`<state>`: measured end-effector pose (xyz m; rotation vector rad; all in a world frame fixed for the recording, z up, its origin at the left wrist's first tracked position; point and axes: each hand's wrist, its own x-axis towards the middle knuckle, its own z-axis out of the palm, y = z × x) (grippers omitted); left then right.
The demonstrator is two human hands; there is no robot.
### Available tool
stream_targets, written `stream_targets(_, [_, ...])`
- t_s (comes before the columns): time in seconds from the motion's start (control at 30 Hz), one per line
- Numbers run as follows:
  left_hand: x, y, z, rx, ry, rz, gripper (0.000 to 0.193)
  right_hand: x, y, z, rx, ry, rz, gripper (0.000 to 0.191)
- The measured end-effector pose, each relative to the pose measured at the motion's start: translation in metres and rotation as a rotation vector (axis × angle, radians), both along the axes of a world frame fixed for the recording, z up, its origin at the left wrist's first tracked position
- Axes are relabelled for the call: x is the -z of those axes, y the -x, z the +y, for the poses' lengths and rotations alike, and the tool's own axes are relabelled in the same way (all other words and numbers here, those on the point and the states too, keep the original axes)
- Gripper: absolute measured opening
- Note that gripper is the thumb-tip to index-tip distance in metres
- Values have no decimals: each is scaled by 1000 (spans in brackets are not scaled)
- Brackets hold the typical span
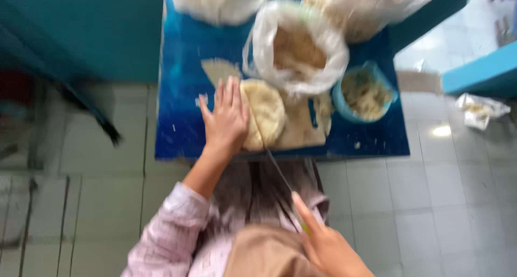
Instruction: The person pinches and folds thin dough sheets on a cutting board, dipping fingers into a bag of brown powder between pieces, then unwraps a large round dough mass, presses it flat, and cuts it into pieces with a knife, setting the pieces on the table.
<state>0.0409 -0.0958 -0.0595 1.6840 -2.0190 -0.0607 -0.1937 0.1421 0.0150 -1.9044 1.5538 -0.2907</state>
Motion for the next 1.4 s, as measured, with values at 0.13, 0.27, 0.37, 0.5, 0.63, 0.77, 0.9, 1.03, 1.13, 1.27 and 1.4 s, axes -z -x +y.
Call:
stream_targets(0.13, [-5,-18,-3,167,-149,417,62,-50,9,-17,9,60,-112,74])
stream_targets(0.27, [-8,-17,5,83,-8,228,57,-57,-44,-90,131,65,-167,69])
stream_targets(0.37, [-8,-13,7,63,-30,136,52,-47,-72,-131,79,69,-106,67])
stream_targets(0.5, [-8,-14,10,42,22,90,52,-33,-84,-148,68,34,-40,67])
stream_targets(0.63, [-7,-14,16,56,21,132,52,-30,-84,-142,104,30,-30,66])
stream_targets(0.77, [-8,-14,15,78,27,166,53,-32,-86,-137,94,2,-6,68])
stream_targets(0.9, [-9,-12,14,79,54,116,53,-31,-94,-151,60,54,54,67])
stream_targets(1.03, [-8,-10,19,34,48,28,52,-28,-95,-159,36,121,29,68])
stream_targets(1.13, [-10,-10,19,35,159,27,51,-30,-83,-128,58,30,120,68])
stream_targets(1.27, [-20,-16,-1,62,10,207,32,-32,-77,-98,80,-53,155,70])
stream_targets(1.4, [-29,-16,-29,-14,-75,232,25,-30,-88,-124,77,67,49,69])
